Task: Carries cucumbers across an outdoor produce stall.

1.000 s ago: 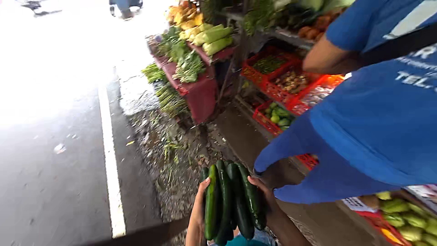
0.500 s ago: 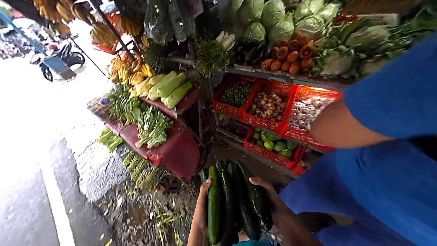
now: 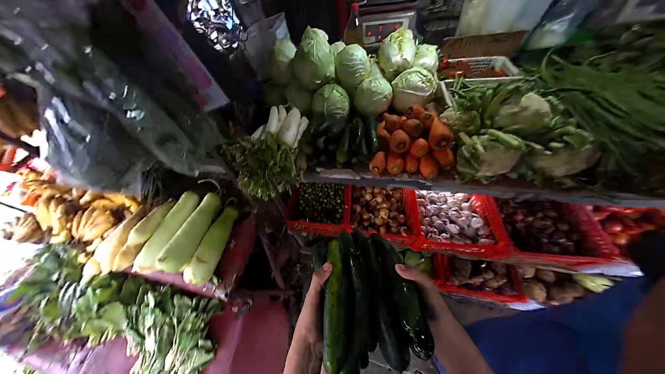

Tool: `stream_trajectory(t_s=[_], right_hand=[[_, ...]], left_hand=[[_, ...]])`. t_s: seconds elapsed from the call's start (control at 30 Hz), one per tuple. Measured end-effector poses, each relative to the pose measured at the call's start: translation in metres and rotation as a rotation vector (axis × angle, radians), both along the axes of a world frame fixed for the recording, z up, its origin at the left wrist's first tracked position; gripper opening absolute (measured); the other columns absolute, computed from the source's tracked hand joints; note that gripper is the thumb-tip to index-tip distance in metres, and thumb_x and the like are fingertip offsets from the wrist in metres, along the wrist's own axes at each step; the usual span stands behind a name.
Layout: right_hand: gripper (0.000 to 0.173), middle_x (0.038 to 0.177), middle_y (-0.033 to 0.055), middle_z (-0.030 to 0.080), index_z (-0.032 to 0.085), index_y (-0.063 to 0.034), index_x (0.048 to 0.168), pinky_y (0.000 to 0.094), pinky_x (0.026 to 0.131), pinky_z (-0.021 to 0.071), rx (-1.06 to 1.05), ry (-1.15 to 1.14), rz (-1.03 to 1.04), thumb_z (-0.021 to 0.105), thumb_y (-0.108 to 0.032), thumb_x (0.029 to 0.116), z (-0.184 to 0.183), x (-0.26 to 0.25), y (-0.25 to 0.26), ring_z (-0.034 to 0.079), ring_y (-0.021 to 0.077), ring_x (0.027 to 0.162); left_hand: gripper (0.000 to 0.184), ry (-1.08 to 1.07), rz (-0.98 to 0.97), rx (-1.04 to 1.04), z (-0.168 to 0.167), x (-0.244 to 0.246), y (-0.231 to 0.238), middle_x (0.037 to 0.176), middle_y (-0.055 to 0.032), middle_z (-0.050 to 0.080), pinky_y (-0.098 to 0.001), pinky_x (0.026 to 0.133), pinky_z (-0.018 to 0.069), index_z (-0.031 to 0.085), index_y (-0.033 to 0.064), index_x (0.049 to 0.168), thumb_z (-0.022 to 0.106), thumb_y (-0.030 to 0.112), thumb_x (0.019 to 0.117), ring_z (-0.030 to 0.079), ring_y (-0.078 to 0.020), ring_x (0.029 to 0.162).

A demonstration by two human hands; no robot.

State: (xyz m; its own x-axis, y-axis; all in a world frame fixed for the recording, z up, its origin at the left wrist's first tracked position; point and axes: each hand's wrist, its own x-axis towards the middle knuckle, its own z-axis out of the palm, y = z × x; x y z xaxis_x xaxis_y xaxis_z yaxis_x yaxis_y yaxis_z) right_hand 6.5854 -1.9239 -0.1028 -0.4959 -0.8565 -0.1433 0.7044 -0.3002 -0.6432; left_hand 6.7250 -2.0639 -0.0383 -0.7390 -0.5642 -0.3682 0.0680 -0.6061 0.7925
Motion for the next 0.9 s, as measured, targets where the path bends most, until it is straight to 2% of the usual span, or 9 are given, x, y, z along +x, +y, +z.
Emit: stream_trajectory(t_s=[0.07,0.1,0.2,0.27,0.37,0.53,0.63,0.8,0.9], right_hand=[[0.015,0.096,-0.0094,0.076,0.075,-0.0240,0.100,0.0209,0.085,0.0589,0.009,0.109,-0.037,0.073,-0.035,0.0905,0.005,-0.026,-0.037,0.071,-0.0010,0.090],[0.014,0.095,-0.0093,0.077,0.075,-0.0239,0.099,0.0208,0.084,0.0593,0.018,0.104,-0.067,0.073,-0.034,0.0896,0.019,-0.035,-0.053,0.071,-0.0009,0.089],[0.021,0.093,0.0002,0.077,0.069,-0.0158,0.105,0.0278,0.078,0.0633,0.055,-0.043,-0.129,0.069,-0.029,0.0889,0.079,-0.049,-0.095,0.074,0.0078,0.086],[0.035,0.096,0.0054,0.076,0.069,-0.0124,0.112,0.0325,0.078,0.0640,0.035,-0.106,-0.126,0.075,-0.034,0.0848,0.094,-0.068,-0.118,0.075,0.0127,0.087],[0.038,0.097,0.0063,0.075,0.068,-0.0120,0.113,0.0336,0.080,0.0638,-0.040,-0.131,-0.104,0.077,-0.034,0.0841,0.112,-0.101,-0.146,0.075,0.0139,0.089],[0.037,0.098,0.0096,0.074,0.063,-0.0083,0.118,0.0361,0.079,0.0639,0.007,-0.085,-0.143,0.067,-0.031,0.0885,0.150,-0.168,-0.195,0.074,0.0167,0.088],[0.037,0.098,0.0106,0.073,0.063,-0.0073,0.121,0.0356,0.079,0.0632,0.033,-0.069,-0.106,0.064,-0.030,0.0910,0.155,-0.216,-0.225,0.073,0.0170,0.088],[0.043,0.100,0.0096,0.072,0.063,-0.0100,0.123,0.0364,0.078,0.0612,0.184,0.000,-0.019,0.068,-0.039,0.0914,0.150,-0.284,-0.261,0.071,0.0183,0.088],[0.042,0.099,0.0096,0.072,0.067,-0.0094,0.119,0.0370,0.077,0.0608,0.298,0.014,-0.033,0.074,-0.037,0.0880,0.146,-0.308,-0.275,0.071,0.0190,0.088]], left_hand=[[0.037,-0.011,-0.068,0.057,0.029,-0.022,-0.044,0.087,0.0045,0.074,-0.0224,0.075,0.0620,0.060,0.0149,0.108,0.023,0.018,0.1105,0.072,-0.0032,0.081],[0.036,-0.013,-0.093,0.061,0.040,-0.033,-0.063,0.088,0.0040,0.074,-0.0228,0.075,0.0621,0.060,0.0149,0.109,0.025,0.020,0.1108,0.073,-0.0038,0.081],[0.032,0.038,-0.137,0.072,0.052,-0.064,-0.114,0.093,-0.0004,0.076,-0.0265,0.076,0.0632,0.065,0.0148,0.112,0.038,0.029,0.1059,0.074,-0.0075,0.085],[0.034,0.046,-0.153,0.060,0.070,-0.088,-0.139,0.094,-0.0013,0.076,-0.0266,0.075,0.0637,0.066,0.0141,0.114,0.036,0.029,0.1070,0.074,-0.0079,0.086],[0.033,0.048,-0.177,0.006,0.094,-0.127,-0.170,0.093,-0.0010,0.076,-0.0267,0.075,0.0636,0.064,0.0138,0.113,0.035,0.027,0.1072,0.074,-0.0077,0.085],[0.031,0.027,-0.184,-0.313,0.123,-0.198,-0.221,0.095,0.0050,0.073,-0.0205,0.077,0.0604,0.063,0.0138,0.117,0.035,0.025,0.1093,0.070,-0.0006,0.088],[0.031,-0.058,-0.148,-0.459,0.128,-0.239,-0.255,0.096,0.0059,0.071,-0.0195,0.076,0.0590,0.063,0.0151,0.120,0.036,0.027,0.1110,0.068,0.0004,0.086],[0.035,-0.126,-0.223,-0.499,0.132,-0.302,-0.300,0.093,0.0061,0.073,-0.0204,0.073,0.0599,0.065,0.0184,0.116,0.034,0.033,0.1106,0.069,-0.0005,0.083],[0.033,-0.237,-0.255,-0.492,0.141,-0.323,-0.303,0.095,0.0054,0.073,-0.0235,0.074,0.0600,0.066,0.0203,0.118,0.045,0.043,0.1061,0.070,-0.0038,0.085]])
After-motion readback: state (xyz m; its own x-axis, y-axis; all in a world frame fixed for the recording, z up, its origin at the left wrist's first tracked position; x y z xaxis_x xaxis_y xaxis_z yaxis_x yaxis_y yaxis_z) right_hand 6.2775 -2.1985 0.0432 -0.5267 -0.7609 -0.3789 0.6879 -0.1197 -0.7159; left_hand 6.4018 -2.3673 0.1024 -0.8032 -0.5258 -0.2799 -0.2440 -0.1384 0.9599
